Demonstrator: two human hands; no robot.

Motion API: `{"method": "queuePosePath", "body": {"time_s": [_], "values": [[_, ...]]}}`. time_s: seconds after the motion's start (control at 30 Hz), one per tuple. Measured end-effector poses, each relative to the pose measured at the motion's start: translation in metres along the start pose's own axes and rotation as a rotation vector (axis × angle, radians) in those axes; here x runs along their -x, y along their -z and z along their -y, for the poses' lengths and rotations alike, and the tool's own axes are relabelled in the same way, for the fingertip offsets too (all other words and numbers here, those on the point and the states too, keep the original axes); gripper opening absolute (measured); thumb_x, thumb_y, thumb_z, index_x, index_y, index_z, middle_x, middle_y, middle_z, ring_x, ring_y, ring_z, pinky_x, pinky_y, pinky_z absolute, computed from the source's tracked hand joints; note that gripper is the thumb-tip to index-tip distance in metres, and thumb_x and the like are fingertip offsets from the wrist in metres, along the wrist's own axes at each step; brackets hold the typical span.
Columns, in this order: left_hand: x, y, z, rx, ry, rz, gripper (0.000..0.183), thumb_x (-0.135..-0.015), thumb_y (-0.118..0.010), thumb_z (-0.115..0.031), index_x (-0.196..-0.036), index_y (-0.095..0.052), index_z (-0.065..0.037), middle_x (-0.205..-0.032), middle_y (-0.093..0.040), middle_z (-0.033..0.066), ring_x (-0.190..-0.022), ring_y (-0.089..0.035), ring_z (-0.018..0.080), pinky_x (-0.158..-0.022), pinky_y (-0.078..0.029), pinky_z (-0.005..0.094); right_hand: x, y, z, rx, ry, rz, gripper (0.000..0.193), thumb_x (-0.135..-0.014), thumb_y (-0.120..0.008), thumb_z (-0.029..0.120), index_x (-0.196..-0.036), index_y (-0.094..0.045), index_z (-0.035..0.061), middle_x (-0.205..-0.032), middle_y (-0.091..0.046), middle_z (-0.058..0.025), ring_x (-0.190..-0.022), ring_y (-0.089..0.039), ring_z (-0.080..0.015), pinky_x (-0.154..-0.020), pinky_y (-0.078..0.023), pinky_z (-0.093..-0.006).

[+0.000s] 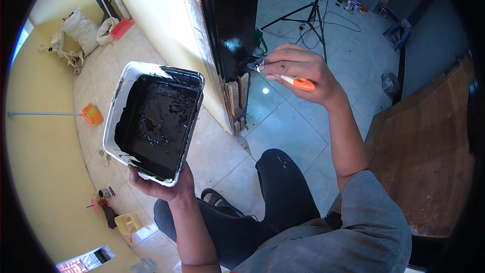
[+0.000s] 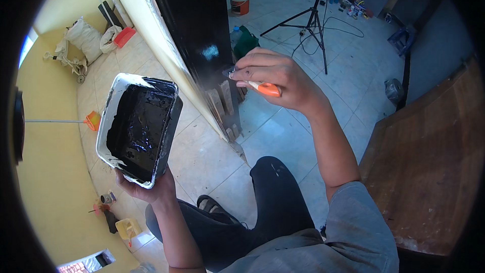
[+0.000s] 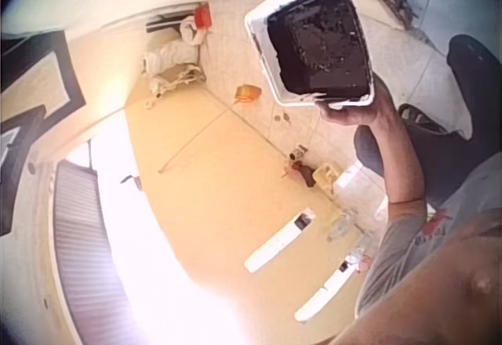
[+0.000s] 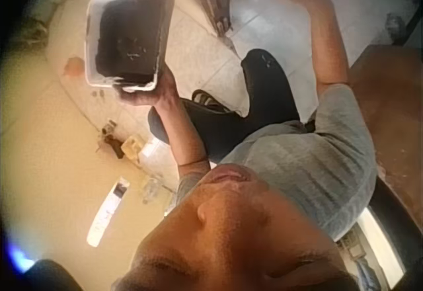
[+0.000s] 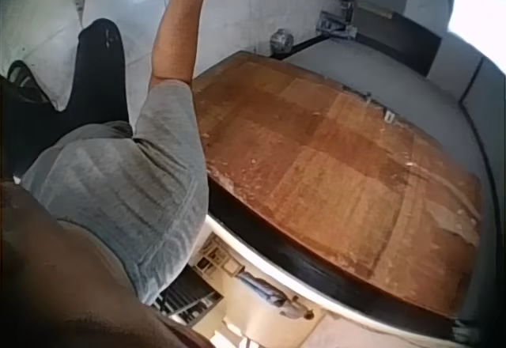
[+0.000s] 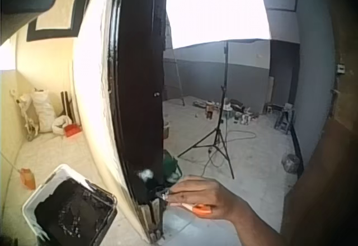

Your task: The person paints the edge of a wooden door frame using black paint and a brush, dipping the brush into a container of paint.

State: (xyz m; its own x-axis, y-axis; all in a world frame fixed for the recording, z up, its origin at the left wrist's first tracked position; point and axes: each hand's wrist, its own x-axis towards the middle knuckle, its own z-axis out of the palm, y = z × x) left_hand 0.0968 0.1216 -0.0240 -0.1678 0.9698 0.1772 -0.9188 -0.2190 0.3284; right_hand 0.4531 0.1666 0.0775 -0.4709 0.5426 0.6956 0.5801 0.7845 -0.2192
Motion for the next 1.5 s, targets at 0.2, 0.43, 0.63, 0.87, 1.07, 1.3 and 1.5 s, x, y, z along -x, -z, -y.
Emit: {"method": "queuePosePath", "body": {"time_s": [0.2,0.43,0.63,0.87,1.07,1.3,1.5], "values": [[-0.004,-0.003,0.001,-0.064,-0.012,-0.045,0.065,-0.097,-0.063,-0.050,-0.153,-0.055,-0.016,-0.150,-0.062,0.0078,-0.135,-0.062,0.0267,-0.115,-0.051,0.0514,-0.014,0.003,0.027,0.134,0.194,-0.259,0.031,-0.076,-0.088,0.001,-0.105,-0.080,0.0023,-0.105,-0.076,-0.0112,-0.094,-0.074,-0.0273,-0.080,-0.062,-0.0358],[-0.004,-0.002,0.002,-0.052,-0.009,-0.015,0.065,-0.098,-0.062,-0.050,-0.153,-0.054,-0.016,-0.151,-0.061,0.0077,-0.136,-0.061,0.0265,-0.115,-0.051,0.0508,0.031,-0.050,0.042,0.240,0.135,-0.161,0.020,-0.084,-0.076,0.007,-0.103,-0.079,0.0025,-0.104,-0.073,-0.0074,-0.101,-0.072,-0.0252,-0.088,-0.062,-0.0368],[-0.004,-0.004,0.003,-0.060,-0.013,-0.042,0.067,-0.097,-0.062,-0.050,-0.153,-0.054,-0.015,-0.150,-0.062,0.0085,-0.135,-0.062,0.0278,-0.115,-0.051,0.0514,0.005,-0.028,0.031,0.113,0.142,-0.143,0.023,-0.081,-0.079,0.008,-0.103,-0.079,0.0007,-0.102,-0.073,-0.0073,-0.100,-0.071,-0.0245,-0.087,-0.061,-0.0368],[-0.005,-0.010,0.007,-0.052,-0.013,-0.031,0.067,-0.096,-0.065,-0.048,-0.152,-0.055,-0.013,-0.149,-0.062,0.0096,-0.134,-0.062,0.0273,-0.115,-0.051,0.0514,-0.022,-0.013,0.027,0.219,0.251,-0.446,0.025,-0.081,-0.082,0.009,-0.104,-0.080,0.0014,-0.105,-0.075,-0.0080,-0.101,-0.071,-0.0257,-0.087,-0.061,-0.0363],[-0.003,-0.008,0.006,-0.038,0.005,0.008,0.068,-0.096,-0.067,-0.049,-0.152,-0.054,-0.013,-0.149,-0.062,0.0098,-0.134,-0.062,0.0273,-0.115,-0.051,0.0516,0.051,-0.064,0.037,0.152,0.067,-0.282,0.026,-0.084,-0.081,0.008,-0.109,-0.080,0.0033,-0.109,-0.074,-0.0076,-0.103,-0.071,-0.0255,-0.089,-0.061,-0.0375],[-0.005,-0.003,-0.001,-0.047,0.032,-0.037,0.068,-0.096,-0.066,-0.049,-0.152,-0.054,-0.014,-0.150,-0.061,0.0110,-0.135,-0.062,0.0297,-0.115,-0.051,0.0535,0.032,-0.043,0.044,0.124,-0.022,-0.566,0.032,-0.076,-0.087,-0.005,-0.106,-0.078,-0.0005,-0.107,-0.075,-0.0129,-0.095,-0.074,-0.0283,-0.082,-0.063,-0.0371],[-0.007,-0.008,0.003,-0.061,0.008,0.001,0.069,-0.096,-0.065,-0.049,-0.154,-0.053,-0.014,-0.151,-0.060,0.0120,-0.137,-0.060,0.0308,-0.117,-0.049,0.0551,0.060,-0.077,0.031,0.032,-0.089,-0.432,0.036,-0.080,-0.085,-0.003,-0.114,-0.077,0.0015,-0.111,-0.073,-0.0116,-0.101,-0.073,-0.0289,-0.083,-0.060,-0.0370]]}}
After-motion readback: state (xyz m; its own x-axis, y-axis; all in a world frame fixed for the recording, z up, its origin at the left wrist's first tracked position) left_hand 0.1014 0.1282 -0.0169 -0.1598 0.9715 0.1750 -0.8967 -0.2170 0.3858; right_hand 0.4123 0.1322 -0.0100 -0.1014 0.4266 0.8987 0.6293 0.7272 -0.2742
